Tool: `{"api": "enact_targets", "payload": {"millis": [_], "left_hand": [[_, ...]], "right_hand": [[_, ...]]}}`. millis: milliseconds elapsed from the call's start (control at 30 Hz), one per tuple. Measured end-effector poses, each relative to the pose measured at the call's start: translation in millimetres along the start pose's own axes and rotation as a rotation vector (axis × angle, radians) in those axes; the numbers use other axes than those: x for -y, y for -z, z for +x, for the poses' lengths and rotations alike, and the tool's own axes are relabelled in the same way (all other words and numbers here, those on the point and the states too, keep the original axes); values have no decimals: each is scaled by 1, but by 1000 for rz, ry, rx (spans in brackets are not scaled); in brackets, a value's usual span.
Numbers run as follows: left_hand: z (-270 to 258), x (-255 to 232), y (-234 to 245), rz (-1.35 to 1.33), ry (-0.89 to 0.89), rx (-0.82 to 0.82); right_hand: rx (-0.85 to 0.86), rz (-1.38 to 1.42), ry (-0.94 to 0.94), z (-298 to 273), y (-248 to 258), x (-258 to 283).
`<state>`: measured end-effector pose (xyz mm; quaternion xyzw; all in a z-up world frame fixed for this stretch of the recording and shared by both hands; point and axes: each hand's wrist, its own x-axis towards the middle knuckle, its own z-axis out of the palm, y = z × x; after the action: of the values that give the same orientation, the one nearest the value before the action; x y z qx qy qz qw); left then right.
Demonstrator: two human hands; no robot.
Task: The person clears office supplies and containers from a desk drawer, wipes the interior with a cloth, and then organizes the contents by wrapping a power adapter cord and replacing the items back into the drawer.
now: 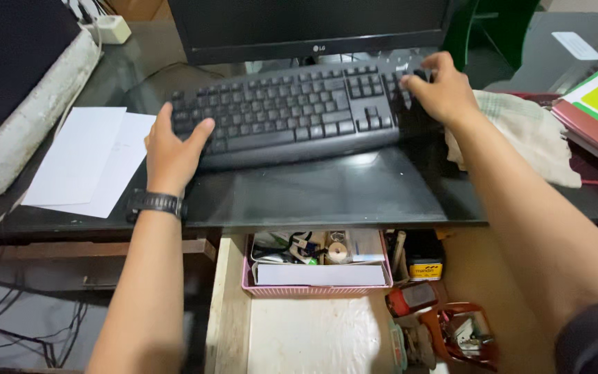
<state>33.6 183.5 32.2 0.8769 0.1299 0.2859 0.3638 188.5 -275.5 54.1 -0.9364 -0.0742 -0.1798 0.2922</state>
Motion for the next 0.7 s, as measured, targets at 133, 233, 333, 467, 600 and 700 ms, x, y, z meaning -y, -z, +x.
{"api": "enact_targets", "payload": {"millis": [133,233,333,467,600,700], "left_hand": [[17,-6,-7,-240,142,110],[31,4,-20,-326,180,163],[35,19,-23,-357,79,164],[6,-4,-3,-285,-257,70],[-70,-68,15,-509,-412,362],[-127,-108,1,-363,-407,947]], "right_hand": [[-27,6,-25,19,-22,-21],[-31,-13,-1,25,-33,-34],[-35,-13,124,11,-25,-24],[-160,-40,678,-65,22,36],[283,-9,751,-192,53,98],[579,-179,681,-235,57,105]]}}
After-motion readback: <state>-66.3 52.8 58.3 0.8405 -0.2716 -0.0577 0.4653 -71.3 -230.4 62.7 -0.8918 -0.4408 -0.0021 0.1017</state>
